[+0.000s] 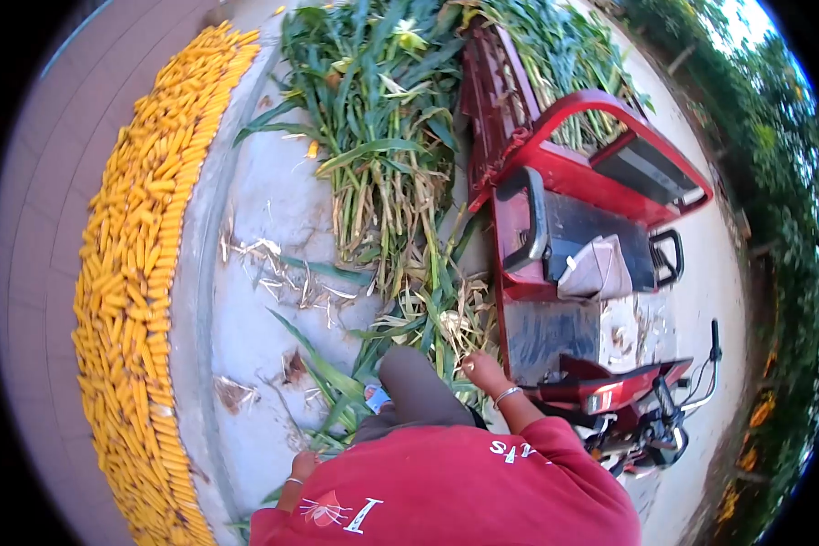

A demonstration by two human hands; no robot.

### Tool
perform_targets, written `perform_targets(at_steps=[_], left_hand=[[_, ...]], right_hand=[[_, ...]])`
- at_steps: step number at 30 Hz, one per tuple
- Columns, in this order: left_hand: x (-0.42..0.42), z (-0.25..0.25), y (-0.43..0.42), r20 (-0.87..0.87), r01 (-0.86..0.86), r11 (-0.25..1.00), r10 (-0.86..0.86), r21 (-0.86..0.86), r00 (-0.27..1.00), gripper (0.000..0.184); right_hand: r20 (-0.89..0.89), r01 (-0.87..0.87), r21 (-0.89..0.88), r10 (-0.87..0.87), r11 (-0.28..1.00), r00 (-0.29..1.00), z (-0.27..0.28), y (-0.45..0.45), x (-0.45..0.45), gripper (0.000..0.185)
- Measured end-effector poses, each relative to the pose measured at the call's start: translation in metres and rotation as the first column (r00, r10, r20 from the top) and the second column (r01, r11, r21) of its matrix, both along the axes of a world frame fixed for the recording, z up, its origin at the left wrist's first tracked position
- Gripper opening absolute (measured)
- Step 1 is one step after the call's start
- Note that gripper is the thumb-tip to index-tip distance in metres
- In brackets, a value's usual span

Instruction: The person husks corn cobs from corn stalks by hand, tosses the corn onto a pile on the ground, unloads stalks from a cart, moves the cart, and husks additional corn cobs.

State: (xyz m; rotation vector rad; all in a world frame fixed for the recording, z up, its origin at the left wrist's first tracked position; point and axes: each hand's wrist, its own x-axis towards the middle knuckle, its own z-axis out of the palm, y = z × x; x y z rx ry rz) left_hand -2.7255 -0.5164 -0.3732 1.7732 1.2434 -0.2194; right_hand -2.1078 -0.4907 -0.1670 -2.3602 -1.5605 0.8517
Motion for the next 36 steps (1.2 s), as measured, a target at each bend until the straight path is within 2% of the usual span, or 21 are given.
perform_targets(at_steps=[2,4,6,9,12,14,17,19,20,22,23,25,26,28,29,30,32,36], left_hand=[[-0.005,0.014,0.049,-0.028,-0.19,0.963,0.188,-0.192,0.982,0.015],[0.007,0.025,0.106,-0.092,-0.38,0.855,0.372,-0.352,0.924,0.015],[0.023,0.045,0.151,-0.1,-0.301,0.901,0.284,-0.313,0.954,0.015],[0.062,0.061,0.222,-0.077,-0.062,0.987,0.051,-0.147,0.996,0.017],[0.101,0.071,0.29,-0.075,0.06,0.997,-0.063,-0.046,0.995,0.019],[0.13,0.081,0.332,-0.08,0.058,0.998,-0.06,-0.023,0.995,0.02],[0.176,0.106,0.385,-0.075,0.117,0.99,-0.111,0.075,0.991,0.022],[0.213,0.13,0.415,-0.037,-0.064,0.998,0.065,0.023,0.997,0.024],[0.236,0.157,0.424,0.051,-0.491,0.848,0.509,-0.198,0.859,0.025],[0.24,0.147,0.448,0.052,-0.457,0.851,0.484,-0.257,0.873,0.026],[0.248,0.149,0.458,0.056,-0.298,0.938,0.312,-0.177,0.949,0.027],[0.252,0.141,0.48,0.044,-0.094,0.99,0.099,-0.103,0.994,0.028],[0.254,0.135,0.491,0.022,-0.002,0.997,0.003,-0.078,1.0,0.028],[0.251,0.112,0.514,-0.015,0.107,0.991,-0.108,-0.082,0.994,0.029],[0.248,0.101,0.526,-0.029,0.151,0.985,-0.154,-0.089,0.988,0.03],[0.245,0.086,0.542,-0.031,0.194,0.977,-0.197,-0.089,0.98,0.03],[0.243,0.058,0.581,-0.015,0.281,0.956,-0.283,-0.085,0.959,0.031],[0.267,0.012,0.674,0.155,0.441,0.897,-0.434,-0.015,0.887,0.033]], right_hand=[[0.045,0.063,0.047,-0.065,0.997,0.997,-0.011,0.001,0.018,0.021],[0.033,0.127,0.061,-0.129,0.99,0.991,-0.003,0.017,0.028,0.018],[0.018,0.224,0.061,-0.226,0.973,0.974,-0.001,0.034,0.031,0.021],[-0.025,0.321,0.097,-0.32,0.942,0.947,-0.016,0.069,0.047,0.021],[-0.054,0.433,-0.017,-0.433,0.901,0.9,-0.015,0.127,0.063,0.02],[-0.079,0.433,0.221,-0.427,0.874,0.901,-0.029,0.155,0.084,0.018],[0.042,0.405,0.492,-0.486,0.77,0.873,0.023,0.211,0.134,0.026],[0.171,0.352,0.629,-0.565,0.693,0.807,0.053,0.244,0.181,0.032],[0.228,0.328,0.672,-0.607,0.664,0.761,0.063,0.255,0.206,0.035],[0.201,0.313,0.746,-0.647,0.588,0.735,0.095,0.278,0.248,0.037],[0.203,0.322,0.745,-0.658,0.584,0.725,0.102,0.288,0.265,0.037],[0.228,0.45,0.693,-0.764,0.563,0.604,0.109,0.296,0.289,0.043],[0.233,0.462,0.691,-0.776,0.556,0.586,0.105,0.297,0.299,0.043],[0.234,0.71,0.404,-0.815,0.577,0.53,0.082,0.295,0.316,0.054],[0.187,0.77,0.188,-0.791,0.61,0.582,0.065,0.291,0.327,0.063],[0.19,0.788,0.191,-0.81,0.585,0.555,0.054,0.288,0.324,0.063],[0.29,0.829,0.032,-0.799,0.558,0.526,0.047,0.289,0.316,0.067],[0.354,0.854,0.034,-0.806,0.519,0.475,0.055,0.301,0.311,0.061]])
